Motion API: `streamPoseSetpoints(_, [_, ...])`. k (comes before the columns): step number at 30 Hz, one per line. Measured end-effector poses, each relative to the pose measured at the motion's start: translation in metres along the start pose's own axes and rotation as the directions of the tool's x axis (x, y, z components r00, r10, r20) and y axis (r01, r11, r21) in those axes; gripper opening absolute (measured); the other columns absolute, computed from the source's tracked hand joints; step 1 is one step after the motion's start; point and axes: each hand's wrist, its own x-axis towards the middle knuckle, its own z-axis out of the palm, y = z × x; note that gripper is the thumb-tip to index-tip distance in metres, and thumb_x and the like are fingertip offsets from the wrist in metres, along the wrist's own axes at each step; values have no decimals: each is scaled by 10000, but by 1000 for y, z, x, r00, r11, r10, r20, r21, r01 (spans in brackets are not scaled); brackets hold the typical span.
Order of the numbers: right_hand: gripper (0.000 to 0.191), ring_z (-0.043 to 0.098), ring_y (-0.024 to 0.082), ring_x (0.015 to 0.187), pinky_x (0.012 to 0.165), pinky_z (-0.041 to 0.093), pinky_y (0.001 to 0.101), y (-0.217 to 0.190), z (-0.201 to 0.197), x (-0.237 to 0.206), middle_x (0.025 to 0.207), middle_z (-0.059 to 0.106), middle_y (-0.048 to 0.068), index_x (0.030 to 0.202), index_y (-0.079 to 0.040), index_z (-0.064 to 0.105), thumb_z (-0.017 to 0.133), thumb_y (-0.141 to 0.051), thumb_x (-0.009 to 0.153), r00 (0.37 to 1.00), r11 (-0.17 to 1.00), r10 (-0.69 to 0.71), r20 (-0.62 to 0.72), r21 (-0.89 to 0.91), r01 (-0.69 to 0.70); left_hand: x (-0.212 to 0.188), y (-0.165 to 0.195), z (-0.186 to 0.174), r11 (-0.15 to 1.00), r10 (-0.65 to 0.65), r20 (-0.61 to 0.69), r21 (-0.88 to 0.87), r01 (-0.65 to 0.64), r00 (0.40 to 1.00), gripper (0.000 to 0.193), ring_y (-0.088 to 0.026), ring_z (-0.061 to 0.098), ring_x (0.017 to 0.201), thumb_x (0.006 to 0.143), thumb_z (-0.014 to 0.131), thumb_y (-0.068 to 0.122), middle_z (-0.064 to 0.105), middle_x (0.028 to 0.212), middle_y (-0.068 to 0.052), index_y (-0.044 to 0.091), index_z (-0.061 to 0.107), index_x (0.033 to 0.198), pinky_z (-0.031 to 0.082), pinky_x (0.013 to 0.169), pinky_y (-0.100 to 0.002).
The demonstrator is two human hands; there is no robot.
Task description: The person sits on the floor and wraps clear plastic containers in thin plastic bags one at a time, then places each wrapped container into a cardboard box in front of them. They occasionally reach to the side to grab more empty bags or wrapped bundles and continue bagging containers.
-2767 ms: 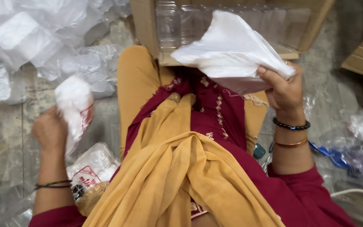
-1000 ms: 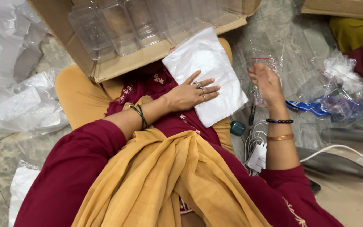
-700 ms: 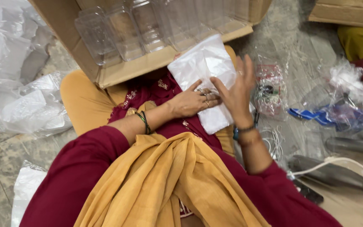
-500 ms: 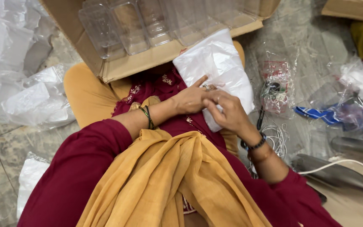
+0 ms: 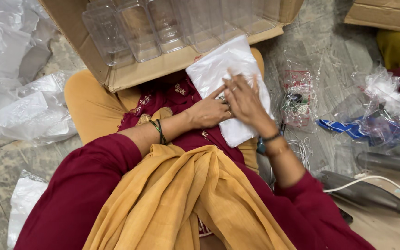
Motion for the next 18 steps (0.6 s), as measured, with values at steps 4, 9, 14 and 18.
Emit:
streamPoseSetpoints(4, [473, 249, 355, 1563, 1218, -2, 662, 16, 4, 19, 1671, 349, 95, 1512, -211, 553, 493, -379, 1074, 985, 967, -130, -117, -233, 100, -42, 16, -13, 997, 22, -460, -56, -54, 888, 581, -326, 545, 1281, 714, 713, 304, 607, 1305, -167, 80, 642, 1245, 159, 1071, -657])
streamPoseSetpoints(9, [559, 236, 358, 1557, 1212, 14, 663, 22, 13, 17, 1673, 331, 90, 1526, -220, 546, 567, -493, 1039, 971, 950, -174, -162, -286, 123, -57, 14, 11, 171, -925, -115, -977, 125, 363, 797, -182, 612, 1168, 783, 880, 293, 591, 1274, -186, -39, 433, 1353, 543, 984, -352])
streamPoseSetpoints(14, [567, 251, 354, 1576, 1236, 49, 658, 25, 13, 16, 1686, 334, 86, 1535, -196, 530, 591, -483, 1050, 961, 952, -200, -192, -268, 145, 11, -26, 23, -185, -916, 75, -951, -249, 394, 600, -188, 687, 1017, 792, 847, 235, 724, 1141, -104, -57, 625, 1267, 561, 858, -313])
streamPoseSetpoints(18, [550, 281, 341, 1561, 1247, 84, 633, 26, 12, 17, 1674, 352, 86, 1524, -188, 541, 582, -467, 1052, 954, 952, -201, -221, -273, 137, 36, -26, 10, 277, -917, -309, -949, -153, 252, 346, -225, 702, 989, 902, 779, 183, 725, 1075, -105, -10, 698, 1178, 553, 878, -334])
